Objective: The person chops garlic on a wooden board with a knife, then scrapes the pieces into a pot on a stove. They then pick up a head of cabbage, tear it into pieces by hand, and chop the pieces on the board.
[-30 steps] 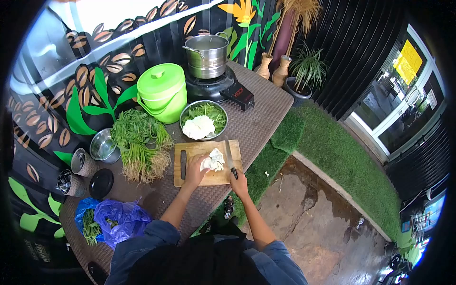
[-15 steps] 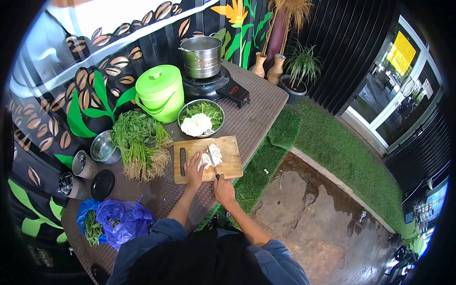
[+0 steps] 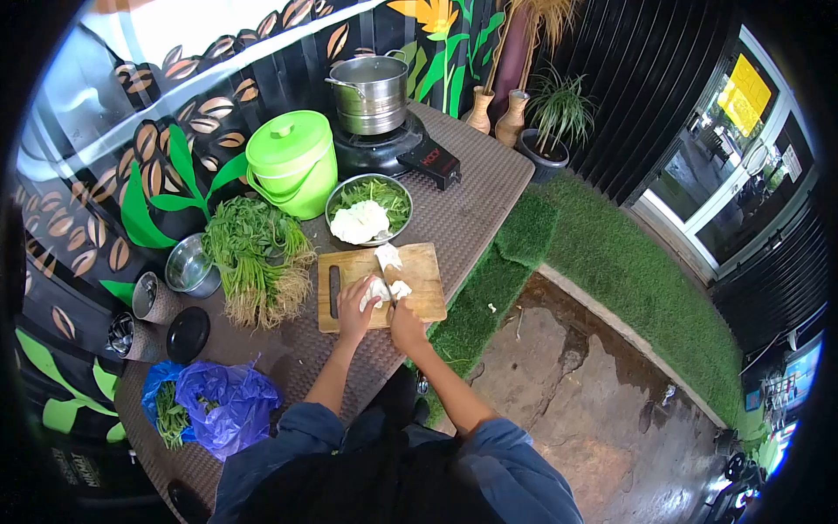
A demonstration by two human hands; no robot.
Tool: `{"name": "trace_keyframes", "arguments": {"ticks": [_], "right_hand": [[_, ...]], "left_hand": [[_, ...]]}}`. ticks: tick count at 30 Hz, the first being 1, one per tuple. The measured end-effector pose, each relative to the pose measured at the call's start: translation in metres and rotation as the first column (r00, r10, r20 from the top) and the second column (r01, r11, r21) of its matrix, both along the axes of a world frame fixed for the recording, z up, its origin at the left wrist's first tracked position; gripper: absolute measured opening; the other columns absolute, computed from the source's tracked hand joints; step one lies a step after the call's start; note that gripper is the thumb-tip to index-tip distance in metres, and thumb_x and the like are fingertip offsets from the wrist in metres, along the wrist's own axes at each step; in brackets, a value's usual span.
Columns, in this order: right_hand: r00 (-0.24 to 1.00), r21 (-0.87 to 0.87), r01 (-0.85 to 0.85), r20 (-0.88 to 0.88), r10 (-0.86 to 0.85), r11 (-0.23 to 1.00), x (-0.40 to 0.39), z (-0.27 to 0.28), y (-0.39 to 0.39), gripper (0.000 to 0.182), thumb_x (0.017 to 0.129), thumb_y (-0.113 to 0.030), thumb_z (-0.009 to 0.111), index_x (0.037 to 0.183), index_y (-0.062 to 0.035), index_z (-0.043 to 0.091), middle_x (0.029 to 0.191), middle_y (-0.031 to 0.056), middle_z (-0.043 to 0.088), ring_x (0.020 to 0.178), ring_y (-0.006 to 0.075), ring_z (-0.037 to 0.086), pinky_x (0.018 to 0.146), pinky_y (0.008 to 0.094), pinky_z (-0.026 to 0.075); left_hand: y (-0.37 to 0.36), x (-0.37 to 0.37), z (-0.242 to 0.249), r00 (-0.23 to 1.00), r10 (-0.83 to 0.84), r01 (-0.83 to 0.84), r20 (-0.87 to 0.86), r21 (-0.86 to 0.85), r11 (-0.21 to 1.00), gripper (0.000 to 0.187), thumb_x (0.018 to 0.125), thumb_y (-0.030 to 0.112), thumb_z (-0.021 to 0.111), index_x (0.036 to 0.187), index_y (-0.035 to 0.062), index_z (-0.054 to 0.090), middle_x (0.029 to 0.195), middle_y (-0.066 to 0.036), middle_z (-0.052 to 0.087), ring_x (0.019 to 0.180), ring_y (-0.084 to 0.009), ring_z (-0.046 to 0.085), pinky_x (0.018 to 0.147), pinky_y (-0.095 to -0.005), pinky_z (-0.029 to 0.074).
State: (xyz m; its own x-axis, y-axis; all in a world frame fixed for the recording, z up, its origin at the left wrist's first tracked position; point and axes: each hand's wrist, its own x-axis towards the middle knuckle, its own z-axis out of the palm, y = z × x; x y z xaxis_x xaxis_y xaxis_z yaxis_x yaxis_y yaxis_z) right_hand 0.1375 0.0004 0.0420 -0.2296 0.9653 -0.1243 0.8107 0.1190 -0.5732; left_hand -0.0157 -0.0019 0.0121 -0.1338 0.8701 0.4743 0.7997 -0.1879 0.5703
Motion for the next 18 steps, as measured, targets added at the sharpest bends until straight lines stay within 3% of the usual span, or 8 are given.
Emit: {"name": "trace_keyframes", "arguments": {"ticks": [3,6,8,11,12,15,17,18], "right_hand": [[0.999,-0.048,-0.016,-0.046,0.014,0.999,0.008,0.001,-0.001,0.037,0.102,-0.032,0.046,0.114,0.0032,0.044,0.091,0.0303,0.068,0.087,0.0499,0.067,0.079,0.0565,0.054],[1.0,0.043,0.02,-0.008,-0.02,0.999,0.019,0.007,-0.032,0.037,0.102,-0.03,0.046,0.112,0.0049,0.045,0.085,0.0332,0.065,0.084,0.0522,0.065,0.077,0.0586,0.052],[0.999,-0.114,0.035,0.042,-0.03,0.993,0.024,0.017,-0.049,0.04,0.101,-0.031,0.047,0.114,0.0061,0.045,0.087,0.0343,0.065,0.086,0.0522,0.064,0.079,0.0586,0.052],[0.999,-0.104,0.037,0.026,-0.035,0.994,0.032,0.023,-0.053,0.039,0.101,-0.032,0.046,0.111,0.0056,0.049,0.092,0.0325,0.066,0.09,0.0492,0.066,0.08,0.0564,0.053],[1.0,-0.099,0.014,-0.007,-0.014,0.995,0.035,0.02,-0.048,0.04,0.101,-0.033,0.046,0.111,0.006,0.049,0.092,0.0333,0.066,0.09,0.0515,0.065,0.08,0.0573,0.052],[0.995,-0.088,-0.038,-0.097,0.03,0.995,0.043,0.014,-0.034,0.039,0.101,-0.032,0.046,0.111,0.0058,0.049,0.091,0.0334,0.066,0.089,0.0536,0.063,0.081,0.0582,0.051],[0.992,-0.089,-0.05,-0.123,0.038,0.995,0.041,0.013,-0.029,0.039,0.101,-0.032,0.046,0.11,0.0058,0.05,0.097,0.0351,0.064,0.092,0.0544,0.061,0.082,0.0591,0.049],[0.99,-0.056,-0.047,-0.136,0.039,0.997,0.039,0.01,-0.026,0.039,0.101,-0.032,0.047,0.11,0.0057,0.05,0.101,0.036,0.062,0.094,0.0539,0.061,0.083,0.0593,0.049]], "left_hand": [[0.0,0.001,0.001,1.0,-0.015,0.015,0.012,0.066,0.998,0.047,0.092,0.029,0.066,0.137,0.0184,0.058,0.132,-0.009,0.06,0.123,-0.03,0.051,0.106,-0.0431,0.034],[0.0,0.005,0.007,0.999,0.008,-0.009,0.033,0.035,0.999,0.046,0.092,0.028,0.066,0.136,0.016,0.059,0.131,-0.009,0.06,0.123,-0.0303,0.05,0.106,-0.0435,0.034],[-0.001,0.004,0.008,0.993,-0.007,-0.001,0.121,0.07,0.998,0.046,0.092,0.026,0.067,0.135,0.0132,0.059,0.131,-0.009,0.06,0.123,-0.031,0.05,0.106,-0.0436,0.034],[-0.001,0.001,0.007,0.956,-0.025,-0.001,0.294,0.088,0.996,0.045,0.091,0.024,0.068,0.134,0.0115,0.06,0.132,-0.01,0.059,0.123,-0.0315,0.049,0.106,-0.043,0.034],[0.0,-0.001,0.007,0.956,-0.029,0.002,0.29,0.09,0.996,0.045,0.091,0.024,0.068,0.134,0.0115,0.06,0.132,-0.01,0.059,0.123,-0.0315,0.049,0.106,-0.043,0.034],[0.0,-0.008,0.009,0.937,0.03,-0.082,0.347,0.136,0.987,0.044,0.091,0.022,0.069,0.133,0.0119,0.061,0.132,-0.012,0.059,0.123,-0.0315,0.049,0.107,-0.0447,0.032],[-0.006,-0.015,0.017,0.949,0.287,-0.306,0.131,0.163,0.938,0.045,0.091,0.02,0.068,0.134,0.0127,0.06,0.128,-0.011,0.061,0.123,-0.031,0.05,0.108,-0.0469,0.029],[-0.008,-0.022,0.02,0.929,0.33,-0.345,0.168,0.066,0.936,0.047,0.09,0.019,0.068,0.136,0.0152,0.058,0.134,-0.009,0.058,0.128,-0.0295,0.046,0.11,-0.0498,0.025]]}}
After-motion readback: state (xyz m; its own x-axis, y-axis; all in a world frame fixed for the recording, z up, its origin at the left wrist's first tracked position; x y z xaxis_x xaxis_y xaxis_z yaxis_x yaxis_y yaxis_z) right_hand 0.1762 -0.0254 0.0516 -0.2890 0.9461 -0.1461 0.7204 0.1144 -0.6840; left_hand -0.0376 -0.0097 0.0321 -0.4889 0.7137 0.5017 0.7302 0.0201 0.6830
